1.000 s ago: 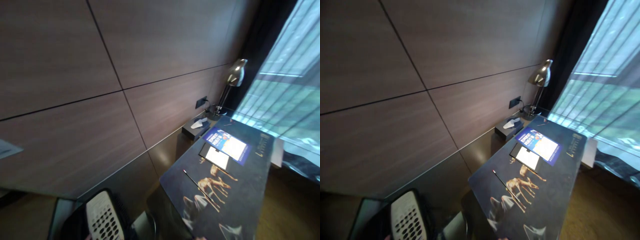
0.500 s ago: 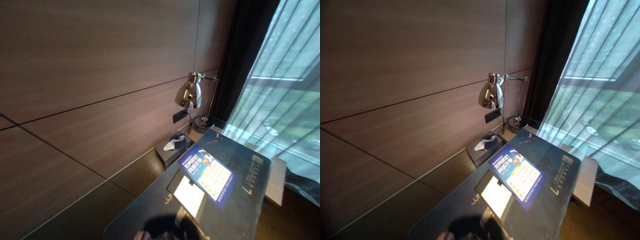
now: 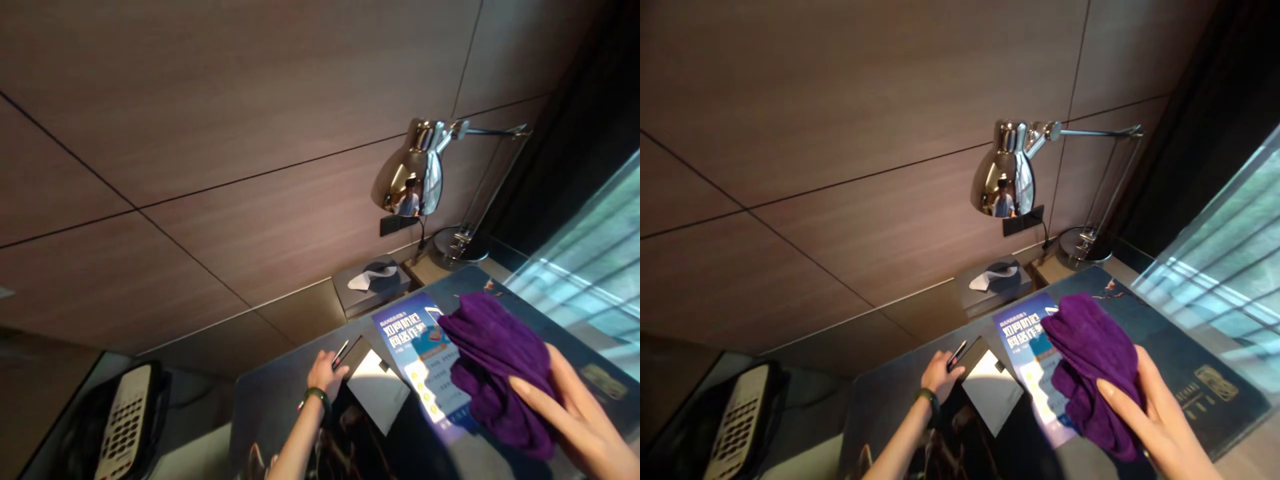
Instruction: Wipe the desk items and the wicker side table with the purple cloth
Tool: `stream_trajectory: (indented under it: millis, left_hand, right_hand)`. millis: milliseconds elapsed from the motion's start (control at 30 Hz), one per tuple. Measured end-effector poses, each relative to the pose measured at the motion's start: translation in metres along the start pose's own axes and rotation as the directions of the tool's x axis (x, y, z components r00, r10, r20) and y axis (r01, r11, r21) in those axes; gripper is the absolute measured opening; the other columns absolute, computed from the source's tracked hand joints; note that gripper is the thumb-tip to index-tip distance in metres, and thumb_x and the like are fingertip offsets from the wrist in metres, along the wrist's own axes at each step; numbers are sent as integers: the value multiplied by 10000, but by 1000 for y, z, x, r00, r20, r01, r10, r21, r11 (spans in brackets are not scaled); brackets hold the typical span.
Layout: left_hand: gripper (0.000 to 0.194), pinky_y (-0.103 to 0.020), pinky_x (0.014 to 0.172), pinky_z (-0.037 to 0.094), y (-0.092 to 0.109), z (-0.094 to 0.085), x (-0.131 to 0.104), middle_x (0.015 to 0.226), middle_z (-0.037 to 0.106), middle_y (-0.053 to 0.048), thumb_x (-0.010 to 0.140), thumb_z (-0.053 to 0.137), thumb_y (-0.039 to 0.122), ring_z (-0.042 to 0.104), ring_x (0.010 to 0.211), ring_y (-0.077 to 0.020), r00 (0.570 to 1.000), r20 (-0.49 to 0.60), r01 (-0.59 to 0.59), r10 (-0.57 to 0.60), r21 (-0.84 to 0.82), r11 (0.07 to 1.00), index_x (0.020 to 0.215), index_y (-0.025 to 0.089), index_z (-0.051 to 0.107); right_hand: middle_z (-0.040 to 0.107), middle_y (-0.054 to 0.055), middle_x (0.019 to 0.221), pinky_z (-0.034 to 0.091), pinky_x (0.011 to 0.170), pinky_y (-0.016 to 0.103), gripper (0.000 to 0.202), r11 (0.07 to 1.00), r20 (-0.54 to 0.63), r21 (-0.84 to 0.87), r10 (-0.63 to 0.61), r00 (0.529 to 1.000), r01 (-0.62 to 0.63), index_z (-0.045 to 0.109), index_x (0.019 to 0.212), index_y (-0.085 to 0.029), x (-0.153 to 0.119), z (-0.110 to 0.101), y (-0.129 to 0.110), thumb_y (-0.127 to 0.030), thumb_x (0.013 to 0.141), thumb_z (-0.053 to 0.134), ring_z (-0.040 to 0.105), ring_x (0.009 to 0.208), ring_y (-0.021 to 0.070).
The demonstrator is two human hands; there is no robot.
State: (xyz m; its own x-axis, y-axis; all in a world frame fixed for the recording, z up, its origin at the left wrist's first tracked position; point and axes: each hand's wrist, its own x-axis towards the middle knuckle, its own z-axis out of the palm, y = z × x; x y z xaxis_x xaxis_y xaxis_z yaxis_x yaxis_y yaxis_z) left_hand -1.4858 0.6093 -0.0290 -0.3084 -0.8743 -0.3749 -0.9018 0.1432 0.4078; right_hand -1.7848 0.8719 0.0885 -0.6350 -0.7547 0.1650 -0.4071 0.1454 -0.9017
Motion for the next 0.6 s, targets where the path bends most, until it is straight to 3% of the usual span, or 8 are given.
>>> stream_trajectory:
  millis: [100, 167, 267, 333, 400, 467, 500, 600]
  left_hand:
    - [112, -282, 901, 496, -70, -19, -47, 1078, 684, -79, 950, 670, 289, 691, 1006, -203, 989, -38, 146, -145, 20, 989, 947, 185, 710]
    - [187, -302, 961, 504, -116, -37, -79, 1125, 685, -116, 986, 617, 301, 695, 1056, -228, 961, -74, 267, -265, 12, 964, 1064, 155, 705]
    - [444, -345, 1096, 485, -162, -54, -103, 1313, 651, -214, 1030, 512, 341, 657, 1252, -288, 899, -146, 412, -412, -31, 911, 1361, 58, 597]
    - [655, -392, 1142, 479, -179, -57, -102, 1430, 583, -269, 1026, 501, 437, 605, 1351, -340, 867, -193, 456, -459, -62, 888, 1516, 5, 446]
    - [763, -452, 1123, 507, -192, -58, -94, 1487, 533, -279, 1015, 492, 493, 592, 1367, -381, 851, -230, 468, -472, -77, 881, 1602, 34, 331]
    - [700, -483, 1093, 529, -208, -65, -85, 1477, 535, -260, 1029, 442, 446, 617, 1333, -386, 843, -251, 471, -475, -83, 878, 1629, 106, 323]
    - [653, -482, 1090, 532, -219, -70, -82, 1450, 549, -256, 1037, 413, 410, 637, 1305, -378, 840, -251, 475, -480, -85, 876, 1618, 118, 358]
    - [606, -450, 1137, 501, -254, -89, -75, 1411, 555, -270, 1038, 397, 355, 666, 1264, -349, 841, -227, 486, -491, -83, 870, 1580, 85, 433]
  right_hand:
    - [671, 128, 1312, 621, 990, 687, 539, 965, 96, -136, -211, 973, 223, 489, 1386, -370, 24, 59, -9, -645, 930, 572, 680, 1175, 414]
    - [634, 199, 1307, 569, 1075, 645, 550, 895, 284, -238, -307, 908, 377, 507, 1359, -211, 47, 115, -3, -601, 973, 548, 634, 1225, 399]
    - [581, 268, 1365, 472, 1176, 580, 476, 805, 555, -320, -269, 787, 500, 586, 1302, -43, 73, 206, 12, -381, 968, 609, 545, 1337, 401]
    - [497, 307, 1494, 356, 1223, 665, 528, 779, 590, -374, -219, 777, 504, 565, 1406, 10, 69, 255, 17, -267, 957, 593, 419, 1460, 470]
    - [411, 313, 1589, 252, 1242, 715, 543, 757, 598, -397, -215, 772, 519, 527, 1489, 3, 35, 288, 15, -218, 993, 508, 292, 1541, 499]
    - [386, 274, 1639, 220, 1264, 689, 555, 730, 671, -331, -263, 693, 598, 534, 1524, -82, -32, 312, 7, -207, 983, 533, 268, 1571, 462]
    - [400, 226, 1656, 236, 1278, 651, 573, 719, 732, -254, -294, 614, 647, 560, 1519, -165, -76, 323, 4, -213, 949, 602, 302, 1572, 422]
    - [465, 108, 1651, 340, 1242, 644, 486, 706, 873, 150, -424, 243, 693, 605, 1436, -355, -212, 363, 4, -384, 958, 684, 426, 1528, 342]
